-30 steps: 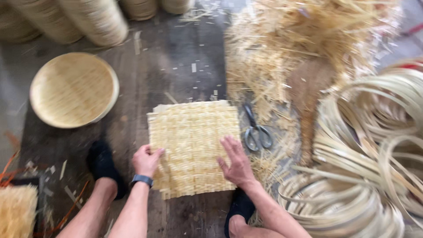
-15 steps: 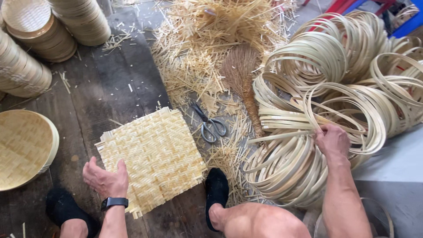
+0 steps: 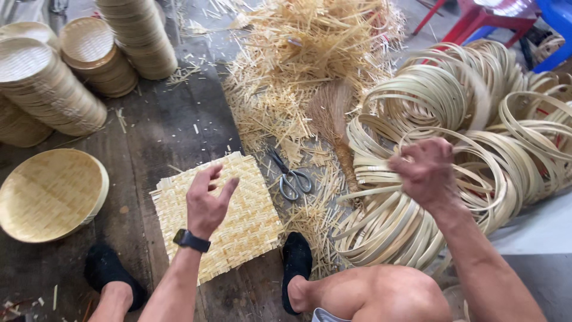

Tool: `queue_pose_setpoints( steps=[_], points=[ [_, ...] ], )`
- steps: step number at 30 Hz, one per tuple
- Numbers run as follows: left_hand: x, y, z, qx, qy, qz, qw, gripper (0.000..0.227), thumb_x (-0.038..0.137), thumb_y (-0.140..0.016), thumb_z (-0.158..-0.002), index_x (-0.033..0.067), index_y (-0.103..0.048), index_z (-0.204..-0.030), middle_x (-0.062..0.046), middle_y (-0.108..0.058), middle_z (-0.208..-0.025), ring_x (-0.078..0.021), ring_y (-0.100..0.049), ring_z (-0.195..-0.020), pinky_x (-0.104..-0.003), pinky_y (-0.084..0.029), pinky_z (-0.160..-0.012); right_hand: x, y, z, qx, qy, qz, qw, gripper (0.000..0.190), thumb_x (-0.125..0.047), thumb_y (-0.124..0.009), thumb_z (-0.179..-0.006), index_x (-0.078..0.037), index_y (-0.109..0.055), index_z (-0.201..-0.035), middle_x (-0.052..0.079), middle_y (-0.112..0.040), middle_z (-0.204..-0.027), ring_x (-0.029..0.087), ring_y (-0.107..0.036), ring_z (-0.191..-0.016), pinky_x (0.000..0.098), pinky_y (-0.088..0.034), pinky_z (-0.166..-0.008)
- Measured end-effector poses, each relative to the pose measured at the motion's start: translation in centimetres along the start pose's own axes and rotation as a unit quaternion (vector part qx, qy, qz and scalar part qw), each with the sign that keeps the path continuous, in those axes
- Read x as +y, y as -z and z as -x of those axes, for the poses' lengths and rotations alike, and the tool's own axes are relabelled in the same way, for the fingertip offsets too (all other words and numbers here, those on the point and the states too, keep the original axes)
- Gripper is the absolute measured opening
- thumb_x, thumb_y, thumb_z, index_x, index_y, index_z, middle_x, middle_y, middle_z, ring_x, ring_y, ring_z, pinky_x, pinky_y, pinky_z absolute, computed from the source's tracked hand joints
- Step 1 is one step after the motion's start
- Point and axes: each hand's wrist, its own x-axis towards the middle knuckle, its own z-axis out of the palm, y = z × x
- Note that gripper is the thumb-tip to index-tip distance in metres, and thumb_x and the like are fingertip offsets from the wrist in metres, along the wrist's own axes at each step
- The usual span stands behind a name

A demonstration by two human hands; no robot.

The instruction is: The person repeatedly places a pre-woven square base into a circular bamboo frame, inverts it onto a wooden mold, and trims the excess woven material flush with the frame using shears. The finished circular bases are stacked on the floor.

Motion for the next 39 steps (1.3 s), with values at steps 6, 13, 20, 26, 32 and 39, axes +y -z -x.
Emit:
queue_pose_setpoints(
  steps=[6, 13, 20, 26, 32, 39],
  points=[
    [1.8, 7.2, -5.6, -0.064, 0.281, 0.399, 0.871, 0.059, 0.057, -0.052, -0.092, 0.0054, -0.07, -0.115, -0.011, -0.076, -0.099, -0.0189, -0.071, -0.088, -0.036, -0.058, -0.08, -6.8, 3.5, -7.4, -0.089, 0.279, -0.116, 0.949, 0.029, -0.01, -0.068, -0.078, -0.019, -0.071, -0.106, 0.003, -0.06, -0.091, 0.025, -0.058, -0.093, 0.0434, -0.045, -0.088],
    [-3.6, 9.4, -0.3, -0.007, 0.219, 0.622, 0.752, 0.042, 0.041, -0.058, -0.108, 0.004, -0.065, -0.089, 0.003, -0.045, -0.058, -0.0147, -0.048, -0.061, -0.033, -0.045, -0.065, -12.1, -2.8, -12.1, -0.212, -0.014, -0.422, 0.881, 0.057, -0.005, -0.053, -0.091, -0.023, -0.049, -0.145, 0.008, -0.069, -0.127, 0.028, -0.066, -0.086, 0.0413, -0.059, -0.073],
    [-4.1, 7.7, 3.2, 0.103, 0.159, 0.713, 0.675, 0.038, 0.031, -0.055, -0.1, 0.0088, -0.057, -0.069, 0.001, -0.042, -0.05, -0.015, -0.046, -0.055, -0.034, -0.044, -0.063, -16.6, -7.7, -13.9, -0.128, -0.284, -0.827, 0.469, 0.038, -0.02, -0.051, -0.104, -0.011, -0.059, -0.14, 0.014, -0.073, -0.095, 0.014, -0.067, -0.064, 0.0289, -0.058, -0.052],
    [-4.6, 10.7, 2.2, 0.05, 0.269, 0.58, 0.767, 0.031, 0.027, -0.052, -0.099, 0.0065, -0.061, -0.078, 0.001, -0.046, -0.054, -0.0128, -0.045, -0.054, -0.032, -0.043, -0.062, -18.5, -11.4, -11.9, -0.137, -0.313, -0.866, 0.366, 0.034, -0.027, -0.065, -0.103, -0.003, -0.07, -0.127, -0.002, -0.057, -0.068, 0.005, -0.047, -0.052, 0.0216, -0.038, -0.044],
    [-5.7, 7.7, 3.4, 0.11, 0.238, 0.646, 0.717, 0.038, 0.03, -0.049, -0.106, 0.0141, -0.049, -0.071, 0.004, -0.038, -0.054, -0.0115, -0.038, -0.054, -0.03, -0.039, -0.06, -20.6, -12.3, -11.0, -0.19, -0.31, -0.812, 0.456, 0.037, -0.034, -0.063, -0.1, -0.003, -0.073, -0.118, -0.009, -0.044, -0.052, 0.002, -0.035, -0.042, 0.0211, -0.027, -0.036],
    [-7.5, 8.0, 4.6, 0.026, 0.251, 0.644, 0.722, 0.042, 0.031, -0.047, -0.108, 0.0136, -0.048, -0.07, 0.004, -0.037, -0.054, -0.012, -0.036, -0.056, -0.03, -0.037, -0.061, -19.1, -11.1, -12.3, -0.202, -0.259, -0.77, 0.547, 0.044, -0.026, -0.057, -0.099, -0.023, -0.058, -0.143, -0.006, -0.063, -0.069, 0.002, -0.049, -0.05, 0.0197, -0.043, -0.041]
  ],
)
